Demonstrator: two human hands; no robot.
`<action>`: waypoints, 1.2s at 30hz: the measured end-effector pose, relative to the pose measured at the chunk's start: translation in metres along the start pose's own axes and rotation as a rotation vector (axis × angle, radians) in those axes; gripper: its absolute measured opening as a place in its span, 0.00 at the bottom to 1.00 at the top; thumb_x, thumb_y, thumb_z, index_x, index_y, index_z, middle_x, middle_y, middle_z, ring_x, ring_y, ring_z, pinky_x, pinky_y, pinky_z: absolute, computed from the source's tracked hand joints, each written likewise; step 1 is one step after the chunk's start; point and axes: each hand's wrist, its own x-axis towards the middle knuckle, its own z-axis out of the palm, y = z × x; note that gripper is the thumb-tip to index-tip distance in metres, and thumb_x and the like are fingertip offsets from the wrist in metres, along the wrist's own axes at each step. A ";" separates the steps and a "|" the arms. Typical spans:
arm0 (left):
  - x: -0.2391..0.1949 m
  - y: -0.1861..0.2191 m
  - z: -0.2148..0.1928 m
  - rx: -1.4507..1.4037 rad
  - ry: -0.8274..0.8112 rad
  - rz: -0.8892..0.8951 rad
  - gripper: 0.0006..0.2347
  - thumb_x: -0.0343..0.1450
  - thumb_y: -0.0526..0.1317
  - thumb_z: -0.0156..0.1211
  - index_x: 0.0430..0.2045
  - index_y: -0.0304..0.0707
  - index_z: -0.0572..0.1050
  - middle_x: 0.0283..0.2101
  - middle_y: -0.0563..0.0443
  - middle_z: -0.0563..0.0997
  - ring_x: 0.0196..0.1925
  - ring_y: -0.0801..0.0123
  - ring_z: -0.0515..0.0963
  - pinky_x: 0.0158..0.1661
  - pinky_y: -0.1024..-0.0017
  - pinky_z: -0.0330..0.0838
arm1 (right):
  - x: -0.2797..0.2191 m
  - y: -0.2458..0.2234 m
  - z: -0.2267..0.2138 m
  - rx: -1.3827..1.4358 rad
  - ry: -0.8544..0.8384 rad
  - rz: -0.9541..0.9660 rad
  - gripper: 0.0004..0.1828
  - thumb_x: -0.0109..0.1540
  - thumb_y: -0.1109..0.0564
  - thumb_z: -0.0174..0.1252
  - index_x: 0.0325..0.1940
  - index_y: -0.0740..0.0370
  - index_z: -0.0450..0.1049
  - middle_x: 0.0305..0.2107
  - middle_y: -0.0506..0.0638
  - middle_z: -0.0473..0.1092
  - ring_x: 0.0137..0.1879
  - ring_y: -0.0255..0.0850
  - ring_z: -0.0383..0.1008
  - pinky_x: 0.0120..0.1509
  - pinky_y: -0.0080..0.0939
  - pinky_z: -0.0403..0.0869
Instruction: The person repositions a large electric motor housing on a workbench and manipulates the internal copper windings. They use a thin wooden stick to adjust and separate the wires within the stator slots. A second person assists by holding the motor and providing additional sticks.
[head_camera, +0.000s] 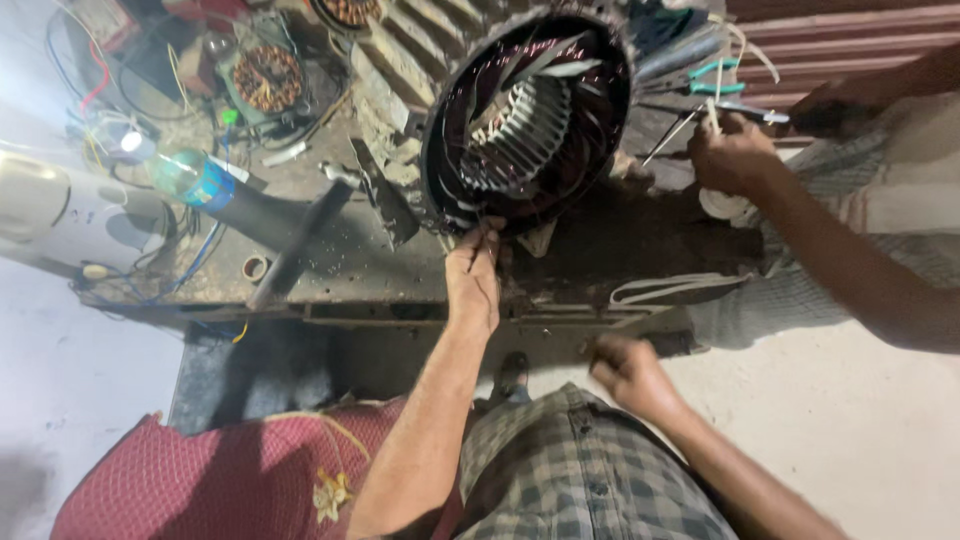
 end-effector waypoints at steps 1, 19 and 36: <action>-0.009 -0.002 -0.001 -0.008 -0.018 0.000 0.08 0.78 0.32 0.53 0.48 0.29 0.77 0.29 0.60 0.72 0.29 0.79 0.68 0.30 0.80 0.63 | 0.007 0.004 -0.001 0.004 0.037 0.089 0.14 0.61 0.58 0.57 0.47 0.66 0.80 0.38 0.58 0.81 0.44 0.45 0.83 0.48 0.44 0.80; -0.159 -0.013 -0.058 0.722 -0.182 -0.138 0.09 0.76 0.37 0.54 0.37 0.29 0.79 0.23 0.54 0.75 0.26 0.76 0.73 0.28 0.72 0.69 | 0.165 -0.097 0.040 0.108 0.461 -0.534 0.05 0.61 0.60 0.63 0.39 0.64 0.78 0.32 0.58 0.79 0.38 0.49 0.82 0.43 0.43 0.77; -0.016 0.025 0.024 0.247 -0.038 -0.008 0.10 0.78 0.36 0.54 0.50 0.31 0.77 0.33 0.53 0.78 0.36 0.71 0.72 0.38 0.73 0.68 | 0.033 -0.043 0.014 0.235 0.121 -0.180 0.09 0.63 0.59 0.61 0.44 0.66 0.75 0.32 0.47 0.77 0.36 0.33 0.76 0.41 0.35 0.74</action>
